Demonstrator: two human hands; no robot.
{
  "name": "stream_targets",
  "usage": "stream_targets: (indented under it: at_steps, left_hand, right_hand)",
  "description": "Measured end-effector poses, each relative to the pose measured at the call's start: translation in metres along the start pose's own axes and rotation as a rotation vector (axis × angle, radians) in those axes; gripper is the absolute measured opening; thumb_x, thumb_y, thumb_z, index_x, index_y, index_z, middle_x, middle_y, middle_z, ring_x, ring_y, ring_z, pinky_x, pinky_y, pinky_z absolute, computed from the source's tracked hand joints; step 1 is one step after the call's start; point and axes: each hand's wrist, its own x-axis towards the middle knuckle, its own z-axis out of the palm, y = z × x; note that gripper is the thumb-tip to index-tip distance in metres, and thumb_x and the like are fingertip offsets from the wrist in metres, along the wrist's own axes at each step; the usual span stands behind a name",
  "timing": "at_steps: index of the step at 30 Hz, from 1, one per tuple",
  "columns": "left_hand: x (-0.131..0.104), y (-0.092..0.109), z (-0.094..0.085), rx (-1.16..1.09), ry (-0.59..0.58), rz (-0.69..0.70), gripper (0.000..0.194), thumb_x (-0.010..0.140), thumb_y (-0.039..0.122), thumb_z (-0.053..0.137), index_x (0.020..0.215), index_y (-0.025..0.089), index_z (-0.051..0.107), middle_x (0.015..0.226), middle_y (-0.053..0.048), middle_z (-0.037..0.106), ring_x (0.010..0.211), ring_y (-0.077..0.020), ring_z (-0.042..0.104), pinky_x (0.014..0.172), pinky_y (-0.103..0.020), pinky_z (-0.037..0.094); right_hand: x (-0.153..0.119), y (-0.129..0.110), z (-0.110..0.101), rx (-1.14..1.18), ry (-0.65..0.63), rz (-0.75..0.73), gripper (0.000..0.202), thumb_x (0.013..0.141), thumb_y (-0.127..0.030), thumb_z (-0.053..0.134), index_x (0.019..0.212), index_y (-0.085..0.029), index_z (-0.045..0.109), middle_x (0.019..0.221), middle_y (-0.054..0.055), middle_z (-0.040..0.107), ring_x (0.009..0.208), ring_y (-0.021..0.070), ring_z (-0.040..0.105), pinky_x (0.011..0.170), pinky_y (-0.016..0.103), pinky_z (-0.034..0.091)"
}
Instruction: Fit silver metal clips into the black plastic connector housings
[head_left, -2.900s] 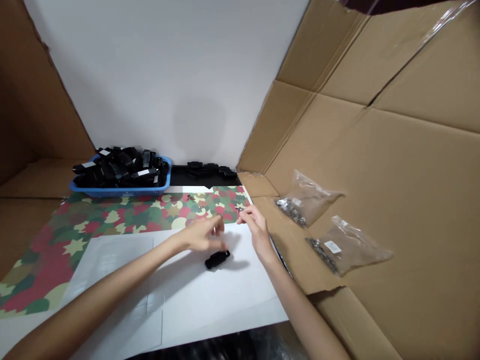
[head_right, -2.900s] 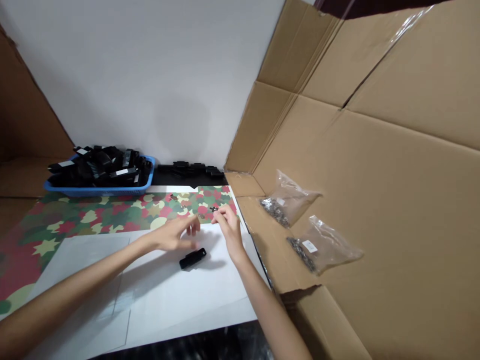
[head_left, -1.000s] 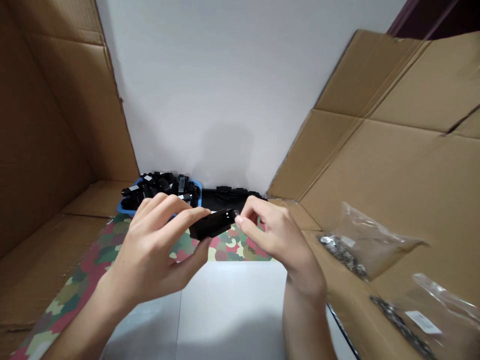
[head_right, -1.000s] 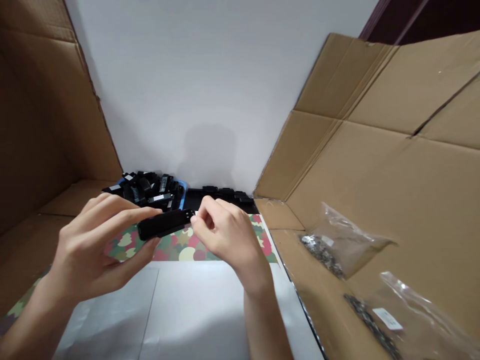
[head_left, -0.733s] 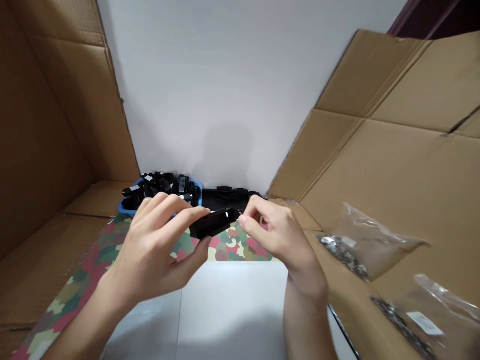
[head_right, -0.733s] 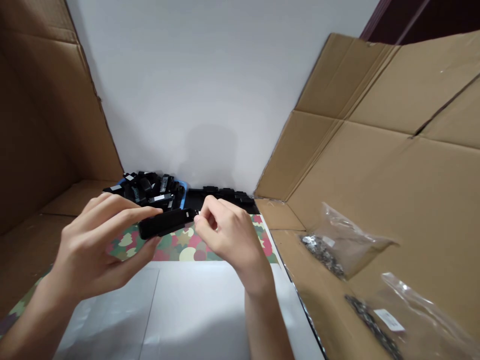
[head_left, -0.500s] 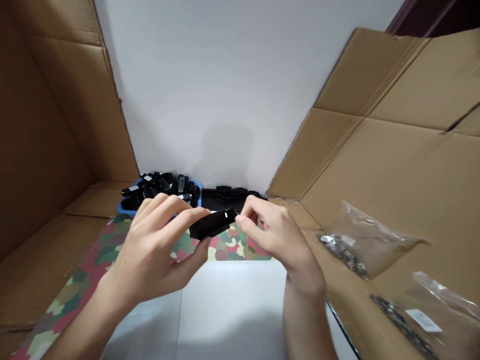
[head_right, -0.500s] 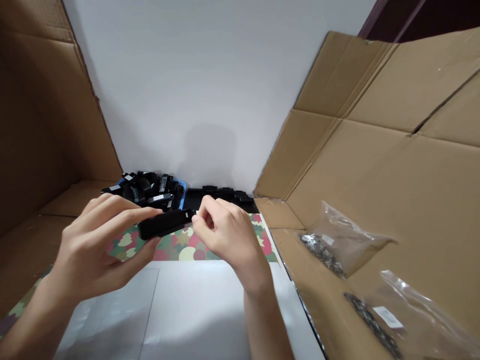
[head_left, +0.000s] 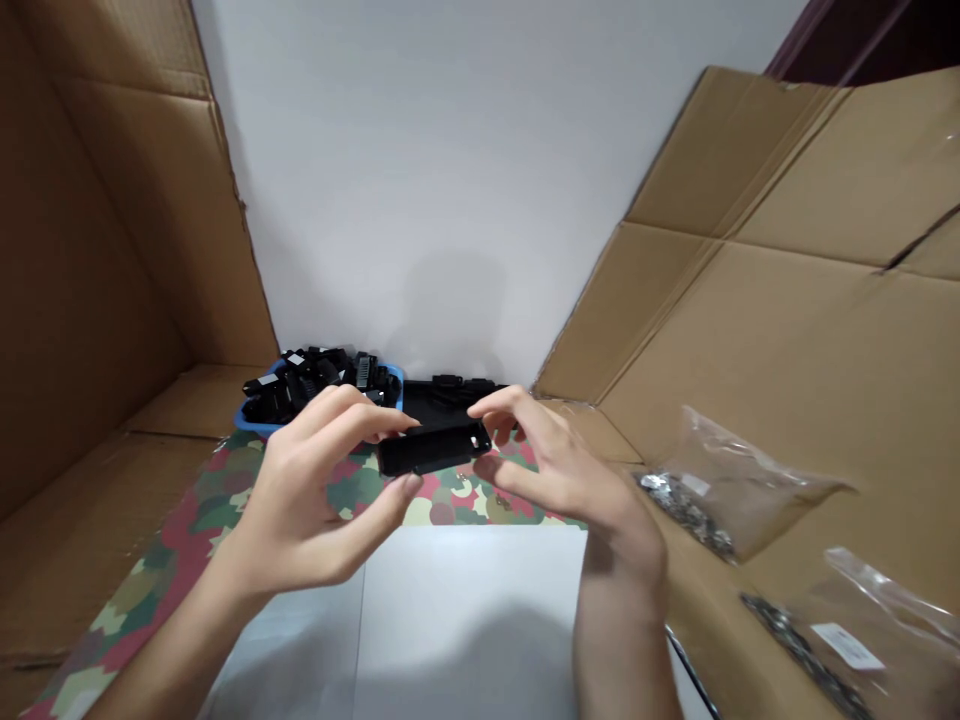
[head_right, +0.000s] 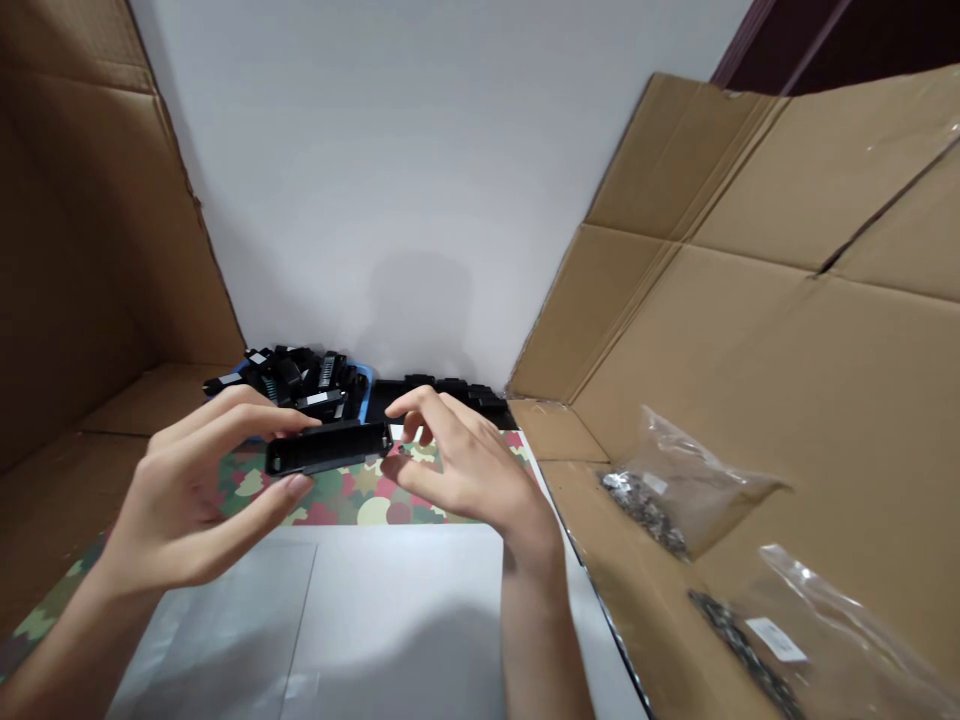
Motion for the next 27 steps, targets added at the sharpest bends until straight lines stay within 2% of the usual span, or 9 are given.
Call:
stream_targets:
  at_steps: [5,9,13,16,20,22,27]
  left_hand:
    - [0.002,-0.013,0.004,-0.272,-0.171,-0.091,0.008,0.083,0.024,0.055,0.087,0.017,0.055,0.075,-0.001,0.056,0.069,-0.0133,0.05,0.061,-0.026,0.042]
    - [0.004,-0.023,0.002,-0.388,-0.282,-0.16,0.016,0.081,0.032,0.055,0.086,0.017,0.055,0.078,-0.002,0.055,0.071,-0.0143,0.049,0.066,-0.028,0.043]
    - [0.008,-0.025,0.0,-0.511,-0.42,-0.263,0.032,0.076,0.043,0.049,0.091,0.016,0.058,0.085,-0.004,0.057,0.077,-0.0178,0.051,0.07,-0.03,0.043]
    - [0.011,-0.022,0.005,-0.597,-0.51,-0.39,0.028,0.076,0.04,0.048,0.082,0.015,0.059,0.078,-0.003,0.059,0.074,-0.0165,0.051,0.067,-0.027,0.041]
    - [0.011,-0.02,0.016,-0.825,-0.506,-0.497,0.02,0.072,0.034,0.055,0.067,0.015,0.054,0.061,0.002,0.052,0.057,-0.0108,0.045,0.054,-0.023,0.035]
    - [0.009,-0.02,0.019,-0.92,-0.489,-0.548,0.019,0.069,0.033,0.057,0.066,0.015,0.054,0.058,0.003,0.051,0.053,-0.009,0.041,0.049,-0.022,0.031]
    - [0.007,-0.017,0.02,-0.974,-0.463,-0.554,0.017,0.069,0.03,0.059,0.065,0.014,0.055,0.055,0.004,0.051,0.049,-0.0072,0.038,0.047,-0.021,0.03]
  right_hand:
    - [0.003,0.004,0.007,0.068,0.038,-0.259,0.014,0.074,-0.023,0.058,0.087,-0.023,0.051,0.079,-0.001,0.055,0.073,0.0147,0.052,0.063,0.028,0.041]
    - [0.003,0.003,0.01,0.028,0.056,-0.303,0.011,0.076,-0.024,0.058,0.085,-0.022,0.051,0.076,-0.002,0.055,0.07,0.0139,0.049,0.061,0.027,0.039]
    - [0.004,-0.003,0.019,-0.108,0.121,-0.373,0.007,0.074,-0.018,0.056,0.077,-0.021,0.05,0.069,-0.003,0.052,0.066,0.0133,0.045,0.061,0.027,0.036]
    - [0.004,-0.009,0.029,-0.224,0.122,-0.418,0.006,0.074,-0.017,0.056,0.076,-0.021,0.052,0.064,-0.003,0.051,0.065,0.0143,0.043,0.061,0.028,0.034]
    - [0.002,-0.014,0.037,-0.267,0.169,-0.473,0.008,0.071,-0.015,0.052,0.076,-0.02,0.052,0.062,-0.003,0.05,0.064,0.015,0.041,0.058,0.029,0.03]
    - [0.001,-0.016,0.038,-0.269,0.18,-0.492,0.008,0.07,-0.015,0.051,0.077,-0.02,0.051,0.061,-0.003,0.049,0.063,0.0151,0.041,0.057,0.029,0.03]
    - [0.001,-0.018,0.037,-0.279,0.18,-0.499,0.008,0.071,-0.015,0.05,0.076,-0.021,0.05,0.06,-0.003,0.048,0.064,0.0149,0.041,0.057,0.028,0.03]
